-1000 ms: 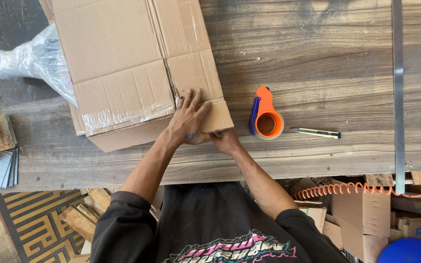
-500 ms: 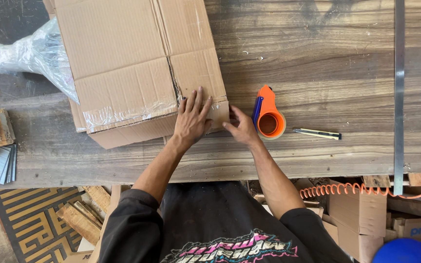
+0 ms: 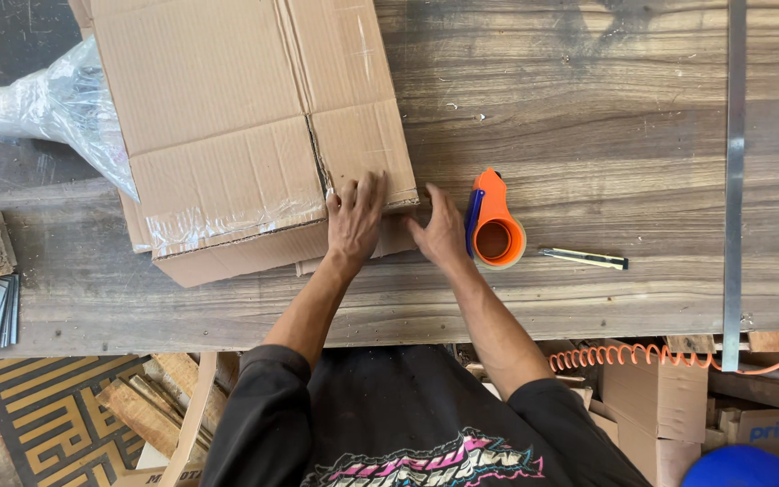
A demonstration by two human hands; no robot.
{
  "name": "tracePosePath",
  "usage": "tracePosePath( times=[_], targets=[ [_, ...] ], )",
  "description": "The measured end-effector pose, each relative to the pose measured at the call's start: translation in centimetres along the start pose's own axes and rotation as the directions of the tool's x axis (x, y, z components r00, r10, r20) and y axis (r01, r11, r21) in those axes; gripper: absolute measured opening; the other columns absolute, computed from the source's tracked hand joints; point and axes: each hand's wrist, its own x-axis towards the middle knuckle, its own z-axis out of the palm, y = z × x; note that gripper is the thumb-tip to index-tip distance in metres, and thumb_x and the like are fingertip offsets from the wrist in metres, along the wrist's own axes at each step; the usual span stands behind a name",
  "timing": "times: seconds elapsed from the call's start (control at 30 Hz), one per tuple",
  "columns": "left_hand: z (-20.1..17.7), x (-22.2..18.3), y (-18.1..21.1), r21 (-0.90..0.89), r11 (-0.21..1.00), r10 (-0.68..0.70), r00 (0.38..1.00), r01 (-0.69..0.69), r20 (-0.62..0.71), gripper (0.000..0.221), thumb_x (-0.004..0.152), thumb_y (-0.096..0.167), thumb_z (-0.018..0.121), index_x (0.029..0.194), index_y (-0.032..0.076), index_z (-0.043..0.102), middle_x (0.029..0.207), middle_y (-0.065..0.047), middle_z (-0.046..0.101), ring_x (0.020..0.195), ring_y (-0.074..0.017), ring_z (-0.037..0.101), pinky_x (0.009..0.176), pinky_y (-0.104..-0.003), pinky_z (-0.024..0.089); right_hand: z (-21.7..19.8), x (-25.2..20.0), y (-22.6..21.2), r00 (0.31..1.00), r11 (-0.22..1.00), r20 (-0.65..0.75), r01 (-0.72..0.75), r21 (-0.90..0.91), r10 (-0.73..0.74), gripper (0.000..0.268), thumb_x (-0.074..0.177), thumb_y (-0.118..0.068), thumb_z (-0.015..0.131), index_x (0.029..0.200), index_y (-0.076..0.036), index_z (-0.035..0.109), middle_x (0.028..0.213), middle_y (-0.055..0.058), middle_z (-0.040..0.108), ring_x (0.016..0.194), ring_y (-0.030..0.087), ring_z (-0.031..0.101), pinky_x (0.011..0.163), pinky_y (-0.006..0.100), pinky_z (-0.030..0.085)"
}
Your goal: The person packages an oval sign by wrapping it in bubble wrap, folding a cardboard box around it, and securing the box with packing tape using a tape dispenser.
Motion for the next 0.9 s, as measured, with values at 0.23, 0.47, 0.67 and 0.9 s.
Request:
tracePosePath(
  times=[0.23,0.47,0.67,0.9],
  targets=[
    [0.8,1.3,0.4,-0.12,0.99,-0.057,0.995,0.067,0.085,0.091,0.084,0.001,0.069,0.163,0.016,0.027,0.168,-0.023,0.017,0.154,-0.0465,0.014,0.116,-0.065,0.025,2.4,1.7,2.3,0.983,0.985,-0.087,0.168,0.034,-0.164,0.054,0.077,-0.01,0.083,0.128,-0.005,0.064,0.112,0.022,0.071,0.108,0.042,0.069,0.09,0.049,0.057],
    [1.6,1.5,-0.1,-0.004,1.0,-0.004,0.985,0.003,-0.173,0.073,0.089,0.008,0.06,0.158,0.012,0.035,0.162,-0.026,0.032,0.149,-0.0473,0.03,0.114,-0.06,0.029,2.0,-2.6,0.8,0.922,0.898,-0.016,0.372,-0.234,-0.386,0.118,0.053,-0.027,0.097,0.149,0.0,0.034,0.145,0.032,0.038,0.138,0.054,0.036,0.11,0.063,0.039],
    [0.8,1.5,0.0,-0.024,1.0,-0.003,0.998,0.002,-0.056,0.072,0.095,0.01,0.06,0.16,0.01,0.029,0.164,-0.028,0.026,0.15,-0.0483,0.026,0.117,-0.059,0.028,2.1,-1.5,4.7,0.836,0.732,0.068,0.513,-0.447,-0.544,0.111,0.066,-0.033,0.092,0.155,-0.018,0.028,0.159,0.026,0.022,0.146,0.053,0.019,0.111,0.072,0.027],
    [-1.6,1.7,-1.8,-0.185,0.981,0.102,0.964,-0.057,0.246,0.08,0.089,0.012,0.066,0.162,0.014,0.034,0.169,-0.024,0.016,0.155,-0.0463,0.015,0.123,-0.057,0.024,0.9,-0.3,3.3,0.711,0.59,0.126,0.656,-0.471,-0.691,0.09,0.069,-0.021,0.088,0.149,-0.011,0.049,0.156,0.021,0.039,0.142,0.045,0.04,0.109,0.059,0.04]
  ],
)
